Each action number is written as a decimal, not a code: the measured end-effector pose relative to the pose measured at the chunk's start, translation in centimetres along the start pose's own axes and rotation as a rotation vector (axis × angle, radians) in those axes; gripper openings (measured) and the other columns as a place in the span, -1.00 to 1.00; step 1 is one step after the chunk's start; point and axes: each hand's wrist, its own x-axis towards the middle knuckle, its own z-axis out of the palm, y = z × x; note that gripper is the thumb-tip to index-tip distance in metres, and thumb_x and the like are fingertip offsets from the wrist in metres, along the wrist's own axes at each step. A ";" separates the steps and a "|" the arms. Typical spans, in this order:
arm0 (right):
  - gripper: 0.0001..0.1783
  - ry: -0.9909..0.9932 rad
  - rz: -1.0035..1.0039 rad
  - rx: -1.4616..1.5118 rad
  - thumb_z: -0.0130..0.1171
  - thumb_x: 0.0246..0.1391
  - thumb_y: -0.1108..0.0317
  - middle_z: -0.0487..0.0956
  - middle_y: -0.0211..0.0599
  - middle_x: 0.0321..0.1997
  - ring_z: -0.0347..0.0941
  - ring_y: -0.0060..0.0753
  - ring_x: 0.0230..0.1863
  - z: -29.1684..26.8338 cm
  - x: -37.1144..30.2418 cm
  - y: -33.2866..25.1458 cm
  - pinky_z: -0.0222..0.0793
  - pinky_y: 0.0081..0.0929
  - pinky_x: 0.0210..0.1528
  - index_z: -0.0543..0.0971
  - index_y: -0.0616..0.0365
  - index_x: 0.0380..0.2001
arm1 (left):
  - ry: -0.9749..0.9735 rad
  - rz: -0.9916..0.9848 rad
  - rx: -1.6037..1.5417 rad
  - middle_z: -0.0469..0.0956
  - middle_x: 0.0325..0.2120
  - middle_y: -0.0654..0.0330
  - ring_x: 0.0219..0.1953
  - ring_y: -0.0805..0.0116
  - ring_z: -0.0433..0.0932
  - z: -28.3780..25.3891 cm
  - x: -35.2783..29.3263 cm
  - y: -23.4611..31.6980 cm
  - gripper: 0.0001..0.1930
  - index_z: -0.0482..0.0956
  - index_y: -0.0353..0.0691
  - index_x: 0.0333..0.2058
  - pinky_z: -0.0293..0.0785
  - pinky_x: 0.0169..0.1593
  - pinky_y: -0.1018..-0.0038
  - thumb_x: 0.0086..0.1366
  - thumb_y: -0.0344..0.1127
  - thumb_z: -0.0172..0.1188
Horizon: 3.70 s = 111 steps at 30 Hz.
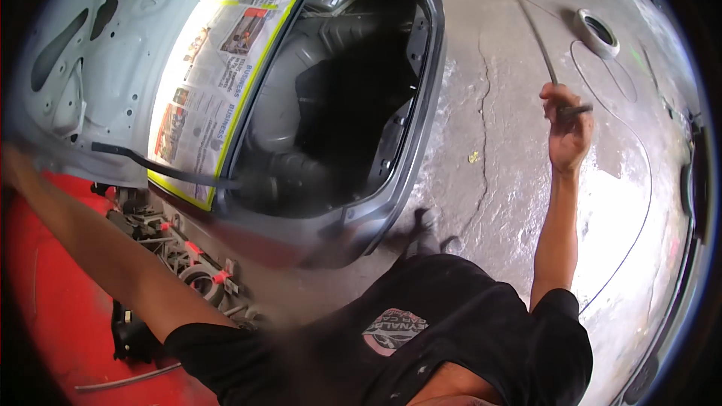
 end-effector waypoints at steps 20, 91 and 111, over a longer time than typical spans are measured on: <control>-0.46 -0.465 -0.011 0.140 0.02 0.27 0.24 0.26 -0.59 -0.80 0.07 -0.74 -0.85 2.9 23.4 -10.4 0.05 -0.74 -0.71 0.43 0.47 0.17 | 0.306 0.075 -0.379 0.63 -0.28 -0.27 -0.20 -0.05 0.63 -14.4 -26.0 19.2 -0.44 0.56 -0.54 -0.33 0.59 -0.06 0.13 0.49 -0.13 -0.30; -0.58 -1.136 -0.645 -0.649 -0.14 0.45 0.28 0.36 -0.08 0.39 0.17 -0.11 0.43 19.0 21.0 23.9 0.03 -0.24 0.43 0.47 0.21 0.24 | 0.270 -1.163 -0.313 0.56 -0.31 0.09 -0.23 0.33 0.47 -12.5 -62.0 4.0 -0.74 0.51 -0.43 -0.04 0.41 -0.09 0.43 0.45 -0.34 0.02; -0.56 -1.140 -0.543 -0.642 -0.14 0.45 0.29 0.32 -0.02 0.41 0.16 -0.12 0.46 19.6 21.0 22.9 0.01 -0.25 0.46 0.43 0.26 0.25 | 0.631 -1.368 -0.356 0.64 -0.15 0.04 -0.12 0.42 0.52 -10.2 -62.1 3.7 -0.56 0.48 -0.56 0.10 0.43 0.02 0.52 0.38 -0.33 0.23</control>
